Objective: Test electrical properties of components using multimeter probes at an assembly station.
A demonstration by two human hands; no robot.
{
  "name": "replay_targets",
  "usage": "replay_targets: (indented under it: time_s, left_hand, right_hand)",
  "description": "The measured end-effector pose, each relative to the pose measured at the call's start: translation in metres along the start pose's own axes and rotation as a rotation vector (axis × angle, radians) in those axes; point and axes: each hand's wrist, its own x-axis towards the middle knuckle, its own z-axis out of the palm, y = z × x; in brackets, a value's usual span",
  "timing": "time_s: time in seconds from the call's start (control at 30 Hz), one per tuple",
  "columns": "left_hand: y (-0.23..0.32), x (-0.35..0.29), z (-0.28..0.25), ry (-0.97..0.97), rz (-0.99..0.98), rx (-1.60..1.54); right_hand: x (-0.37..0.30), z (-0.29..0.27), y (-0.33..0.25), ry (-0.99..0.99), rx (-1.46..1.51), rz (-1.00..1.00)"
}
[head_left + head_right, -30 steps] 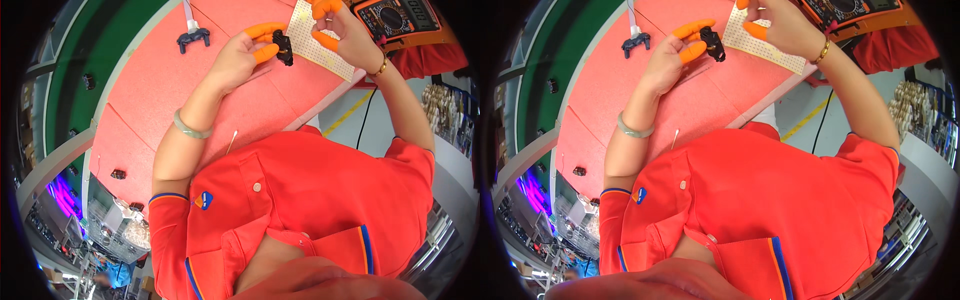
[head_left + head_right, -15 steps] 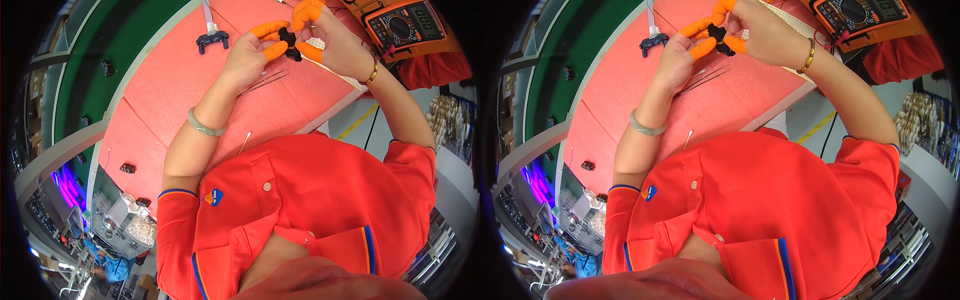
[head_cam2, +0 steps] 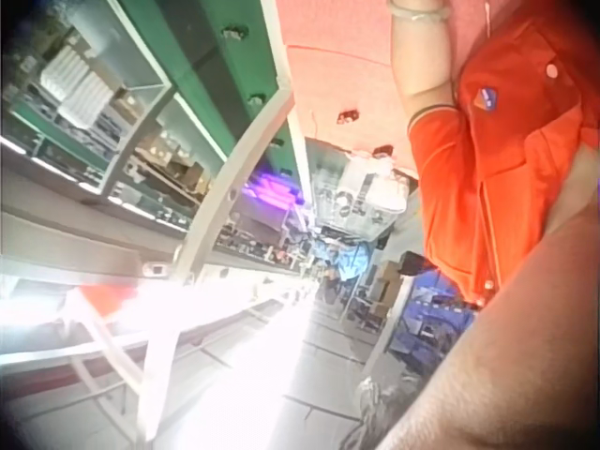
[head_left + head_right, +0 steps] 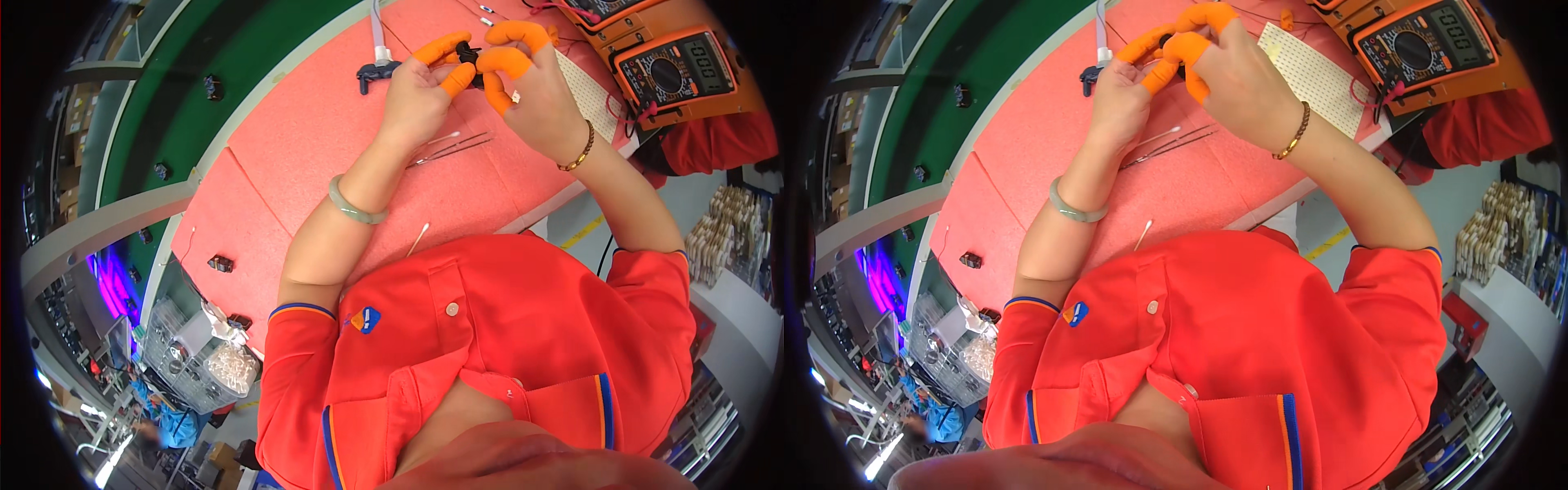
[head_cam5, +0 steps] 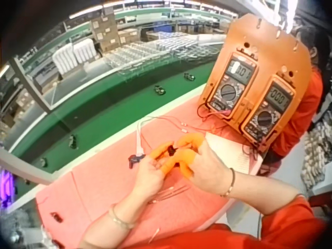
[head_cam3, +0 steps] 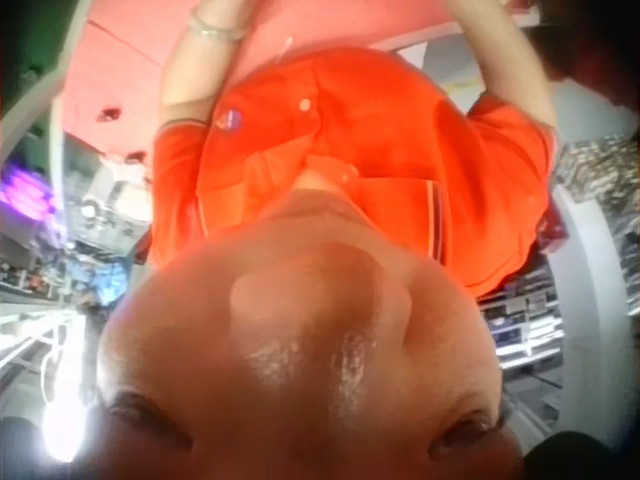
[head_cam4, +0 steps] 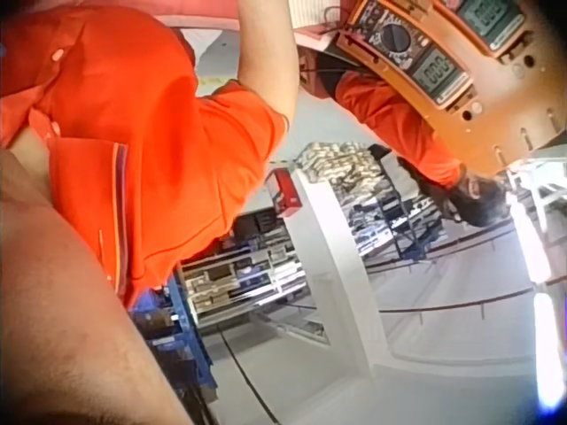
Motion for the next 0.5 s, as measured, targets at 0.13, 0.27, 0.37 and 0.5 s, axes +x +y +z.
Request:
replay_targets:
  time_s: [0.13,0.27,0.37,0.5]
  left_hand:
    - [0.002,0.002,-0.006,-0.006,0.05,-0.027]
    - [0.007,0.003,-0.009,-0.032,0.065,-0.053]
    - [0.011,0.001,-0.007,-0.033,0.054,-0.102]
    - [0.017,-0.002,-0.005,-0.001,0.01,-0.147]
  right_hand:
    - [0.012,-0.001,-0.004,0.116,0.03,-0.028]
    - [0.014,-0.002,-0.006,0.161,0.106,-0.035]
    - [0.008,0.004,-0.001,0.258,0.16,-0.026]
    - [0.001,0.002,0.001,0.216,0.215,-0.059]
